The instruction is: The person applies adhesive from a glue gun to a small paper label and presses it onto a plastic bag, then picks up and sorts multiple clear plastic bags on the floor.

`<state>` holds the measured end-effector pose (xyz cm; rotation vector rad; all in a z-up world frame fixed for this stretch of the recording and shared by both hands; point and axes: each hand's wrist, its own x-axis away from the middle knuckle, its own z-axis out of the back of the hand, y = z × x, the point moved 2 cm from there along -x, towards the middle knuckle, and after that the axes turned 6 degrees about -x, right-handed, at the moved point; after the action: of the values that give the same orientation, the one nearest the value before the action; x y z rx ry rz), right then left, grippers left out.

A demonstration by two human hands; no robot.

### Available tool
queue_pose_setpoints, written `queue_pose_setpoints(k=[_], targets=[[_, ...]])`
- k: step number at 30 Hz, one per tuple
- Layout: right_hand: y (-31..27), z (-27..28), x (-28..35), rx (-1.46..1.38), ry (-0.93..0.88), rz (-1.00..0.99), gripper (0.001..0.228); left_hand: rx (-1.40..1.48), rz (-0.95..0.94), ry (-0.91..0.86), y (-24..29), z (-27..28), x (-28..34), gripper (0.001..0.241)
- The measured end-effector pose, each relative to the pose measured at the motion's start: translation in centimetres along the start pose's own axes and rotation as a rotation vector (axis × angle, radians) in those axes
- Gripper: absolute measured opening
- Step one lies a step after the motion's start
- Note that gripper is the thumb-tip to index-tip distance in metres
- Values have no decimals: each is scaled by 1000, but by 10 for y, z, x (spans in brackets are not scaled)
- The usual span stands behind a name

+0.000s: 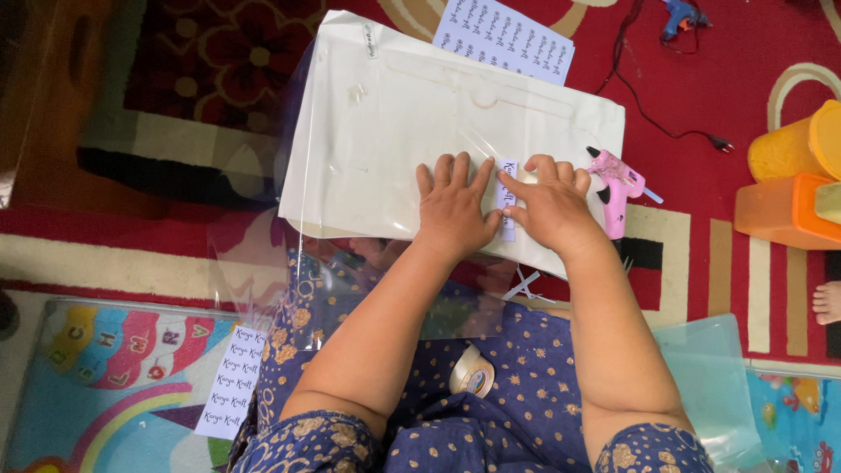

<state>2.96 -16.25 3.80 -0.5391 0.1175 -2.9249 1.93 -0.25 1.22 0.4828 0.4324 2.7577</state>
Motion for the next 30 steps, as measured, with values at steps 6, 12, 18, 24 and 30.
queue_pose_setpoints(k=[6, 12, 18, 24, 30], targets=[[0, 4, 4, 6, 51, 7, 46, -5, 4, -4, 0, 3, 2, 77], [17, -21, 1, 3, 198, 35, 36, 13, -3, 12, -1, -1, 0, 78], [42, -40, 7, -17, 649, 1, 41, 24, 2, 29, -2, -4, -1, 76], [33, -51, 7, -16, 624, -136, 51, 17, -3, 146, -4, -9, -3, 71], [-2, -62, 57, -700, 814, -102, 54, 70, -15, 243, -8, -9, 13, 64]])
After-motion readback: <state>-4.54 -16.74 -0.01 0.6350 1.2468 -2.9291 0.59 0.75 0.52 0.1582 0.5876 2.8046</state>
